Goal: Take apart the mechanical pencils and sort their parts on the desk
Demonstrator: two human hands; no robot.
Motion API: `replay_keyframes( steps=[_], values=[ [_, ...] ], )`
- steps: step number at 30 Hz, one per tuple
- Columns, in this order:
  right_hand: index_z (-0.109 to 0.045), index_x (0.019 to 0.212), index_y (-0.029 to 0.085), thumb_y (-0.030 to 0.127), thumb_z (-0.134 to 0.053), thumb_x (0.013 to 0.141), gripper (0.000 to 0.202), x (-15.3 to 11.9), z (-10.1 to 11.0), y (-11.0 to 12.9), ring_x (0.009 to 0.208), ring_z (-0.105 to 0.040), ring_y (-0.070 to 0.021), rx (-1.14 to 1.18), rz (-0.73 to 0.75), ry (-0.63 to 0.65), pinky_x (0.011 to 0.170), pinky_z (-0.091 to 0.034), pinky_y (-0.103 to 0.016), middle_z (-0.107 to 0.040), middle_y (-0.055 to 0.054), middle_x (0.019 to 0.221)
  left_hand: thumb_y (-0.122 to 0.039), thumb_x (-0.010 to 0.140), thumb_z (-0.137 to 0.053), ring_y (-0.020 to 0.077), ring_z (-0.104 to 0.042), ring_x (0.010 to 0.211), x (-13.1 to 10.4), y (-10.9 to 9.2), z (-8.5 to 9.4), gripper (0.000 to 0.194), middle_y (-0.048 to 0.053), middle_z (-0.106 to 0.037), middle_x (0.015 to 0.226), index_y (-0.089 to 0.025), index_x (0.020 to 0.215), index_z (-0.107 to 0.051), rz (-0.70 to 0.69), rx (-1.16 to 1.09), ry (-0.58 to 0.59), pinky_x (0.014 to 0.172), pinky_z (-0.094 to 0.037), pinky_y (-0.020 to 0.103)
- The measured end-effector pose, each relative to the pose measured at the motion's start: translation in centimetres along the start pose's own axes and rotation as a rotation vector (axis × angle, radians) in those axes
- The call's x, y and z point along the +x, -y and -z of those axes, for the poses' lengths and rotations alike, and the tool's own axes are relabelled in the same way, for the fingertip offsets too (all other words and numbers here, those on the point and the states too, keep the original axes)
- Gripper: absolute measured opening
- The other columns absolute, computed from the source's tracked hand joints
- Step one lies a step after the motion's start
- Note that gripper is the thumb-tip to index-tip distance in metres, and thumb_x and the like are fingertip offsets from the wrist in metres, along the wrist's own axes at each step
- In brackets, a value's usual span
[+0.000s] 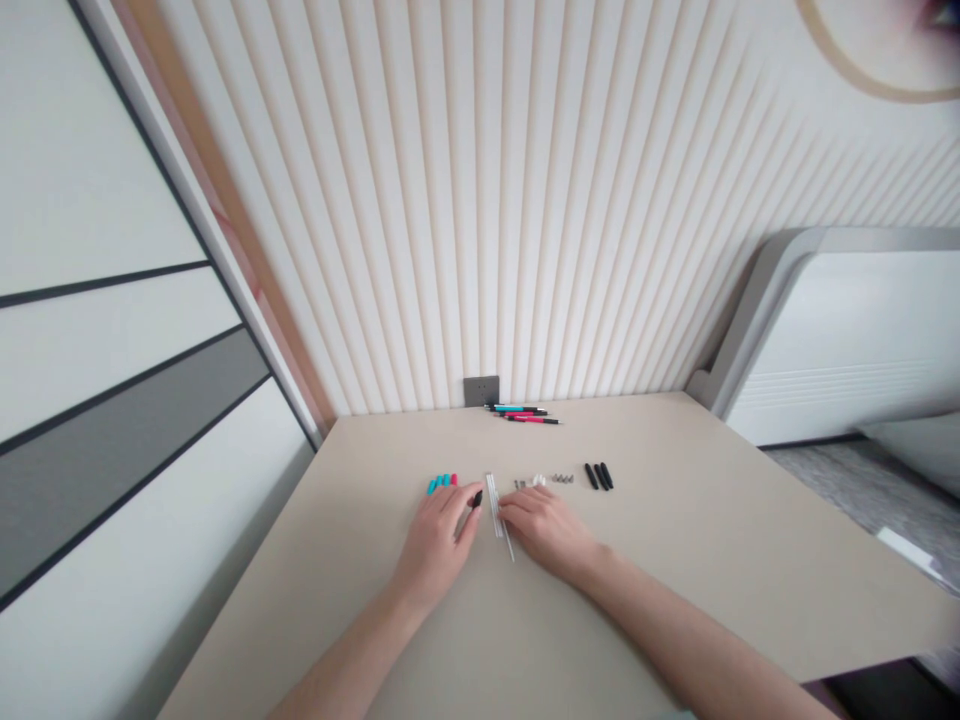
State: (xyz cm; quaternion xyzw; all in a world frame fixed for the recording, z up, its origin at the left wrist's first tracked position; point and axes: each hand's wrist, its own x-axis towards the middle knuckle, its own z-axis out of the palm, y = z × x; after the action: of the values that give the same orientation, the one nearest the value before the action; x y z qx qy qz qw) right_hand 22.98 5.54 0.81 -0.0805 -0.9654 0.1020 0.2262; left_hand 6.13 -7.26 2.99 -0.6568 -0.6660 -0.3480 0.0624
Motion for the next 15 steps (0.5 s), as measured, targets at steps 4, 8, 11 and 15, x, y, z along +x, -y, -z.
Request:
replay_keyframes(
  steps=[4,8,11,15],
  values=[
    [-0.065,0.100,0.020,0.012,-0.051,0.092,0.018,-0.3,0.8,0.9,0.093,-0.062,-0.0197,-0.074,-0.031,0.029,0.084,-0.042,-0.032,-0.069,-0.007,0.098,-0.019,0.092,-0.050,0.0214,-0.063,0.091,0.0,0.1,0.0,0.025,0.005,-0.066,0.095,-0.023,0.115,-0.057,-0.015,0.017,-0.007,0.085,-0.051,0.038],
    [-0.067,0.096,0.020,0.017,-0.052,0.092,0.016,-0.8,2.0,1.6,0.085,-0.060,-0.0182,-0.024,-0.020,0.060,0.082,-0.039,-0.032,-0.068,-0.005,0.088,-0.019,0.093,-0.049,0.0220,-0.063,0.092,-0.1,0.2,0.0,0.025,0.005,-0.066,0.095,-0.023,0.116,-0.056,-0.015,0.035,-0.001,0.086,-0.050,0.039],
    [-0.068,0.095,0.022,0.025,-0.056,0.092,0.013,-0.9,2.2,1.6,0.083,-0.061,-0.0172,0.025,-0.020,0.098,0.080,-0.038,-0.032,-0.068,-0.003,0.086,-0.020,0.092,-0.050,0.0219,-0.063,0.092,-0.1,0.3,-0.1,0.024,0.006,-0.066,0.097,-0.023,0.116,-0.056,-0.014,0.033,0.000,0.085,-0.050,0.039],
    [-0.069,0.099,0.024,0.032,-0.059,0.092,0.015,-0.9,1.8,1.4,0.086,-0.062,-0.0172,0.063,-0.058,0.135,0.077,-0.039,-0.030,-0.067,-0.002,0.088,-0.018,0.091,-0.051,0.0214,-0.063,0.089,-0.1,0.1,-0.1,0.025,0.005,-0.066,0.094,-0.023,0.115,-0.056,-0.011,0.026,0.003,0.083,-0.050,0.038]
  ],
)
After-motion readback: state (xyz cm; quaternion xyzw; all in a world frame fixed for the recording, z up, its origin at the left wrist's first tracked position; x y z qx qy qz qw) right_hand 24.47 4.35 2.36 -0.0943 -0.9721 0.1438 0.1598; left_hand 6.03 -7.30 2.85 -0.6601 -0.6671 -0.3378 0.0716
